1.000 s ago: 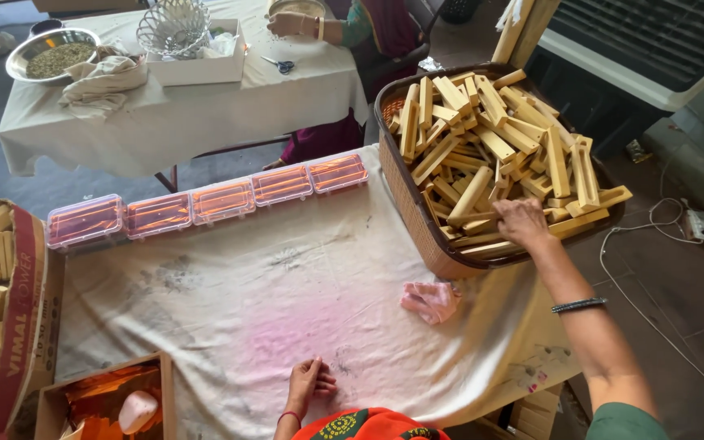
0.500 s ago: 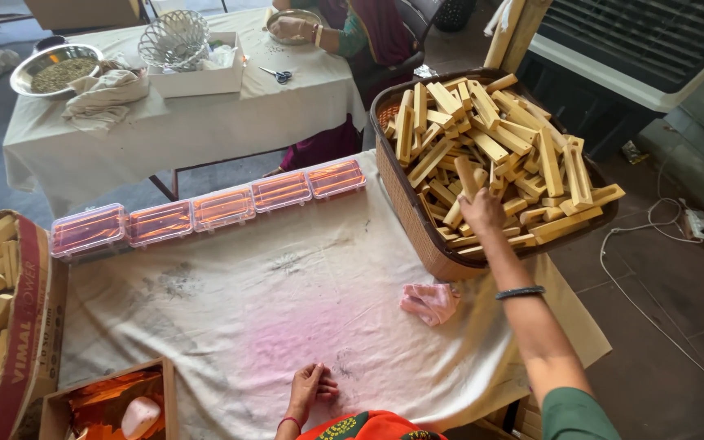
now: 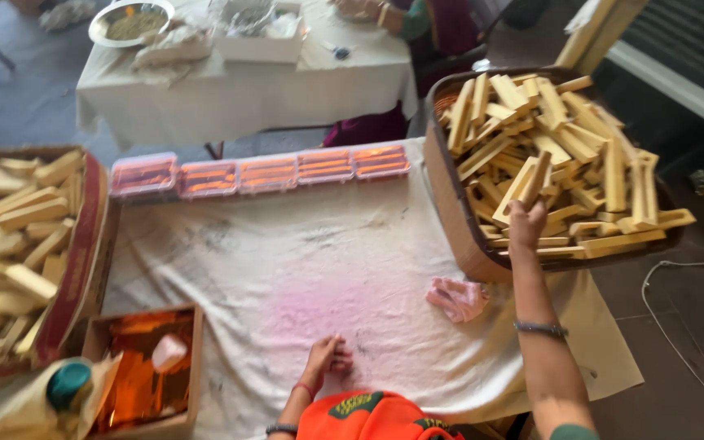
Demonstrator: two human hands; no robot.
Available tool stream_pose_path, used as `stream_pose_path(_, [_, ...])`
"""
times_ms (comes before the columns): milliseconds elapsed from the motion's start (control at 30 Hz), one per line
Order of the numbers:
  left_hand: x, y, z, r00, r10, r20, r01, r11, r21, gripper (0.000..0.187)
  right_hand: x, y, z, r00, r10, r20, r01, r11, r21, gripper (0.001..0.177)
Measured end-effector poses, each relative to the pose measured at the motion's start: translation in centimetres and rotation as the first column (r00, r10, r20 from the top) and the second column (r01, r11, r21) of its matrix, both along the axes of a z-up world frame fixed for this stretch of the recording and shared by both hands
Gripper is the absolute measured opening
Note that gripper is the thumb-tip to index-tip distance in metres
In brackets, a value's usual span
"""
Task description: The person wraps small rectangular sandalwood blocks in gold-colored foil and places them into clear plastic containers.
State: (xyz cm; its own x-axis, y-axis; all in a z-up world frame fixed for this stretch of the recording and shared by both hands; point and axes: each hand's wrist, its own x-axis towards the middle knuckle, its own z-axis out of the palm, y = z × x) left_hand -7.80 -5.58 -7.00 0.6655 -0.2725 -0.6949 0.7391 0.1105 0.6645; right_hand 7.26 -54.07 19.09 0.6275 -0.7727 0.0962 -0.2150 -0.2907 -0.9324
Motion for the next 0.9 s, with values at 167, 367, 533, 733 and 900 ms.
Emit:
stream_pose_path(167, [1.7, -1.4, 6.8, 0.995, 0.087, 0.038, -0.083, 0.991, -0.108, 0.060, -8.2, 13.4, -4.5, 0.885, 0.361, 0.294, -0.456, 0.801, 0.389, 0.040])
stream_pose_path(367, [3.1, -3.0, 12.0, 0.974, 0.225, 0.003, -0.199, 0.865, -0.461, 0.065, -13.6, 29.7, -14.6, 0.757, 0.625, 0.190, -0.550, 0.454, 0.701, 0.038])
stream_pose_path(533, [3.4, -0.6, 6.8, 0.946, 0.323, 0.039, -0.210, 0.700, -0.682, 0.066, -14.8, 32.1, -11.3, 0.583, 0.805, -0.111, -0.667, 0.552, 0.500, 0.035])
stream_pose_path(733, [2.7, 1.4, 5.2, 0.863, 0.504, -0.013, -0.424, 0.710, -0.563, 0.037, -9.5, 24.8, -16.9, 0.561, 0.766, -0.313, -0.751, 0.630, 0.198, 0.040])
stream_pose_path(900, [2.4, 1.4, 8.7, 0.899, 0.434, -0.055, -0.372, 0.693, -0.617, 0.049, -8.8, 14.0, -17.2, 0.731, 0.311, -0.608, -0.663, 0.534, -0.525, 0.064])
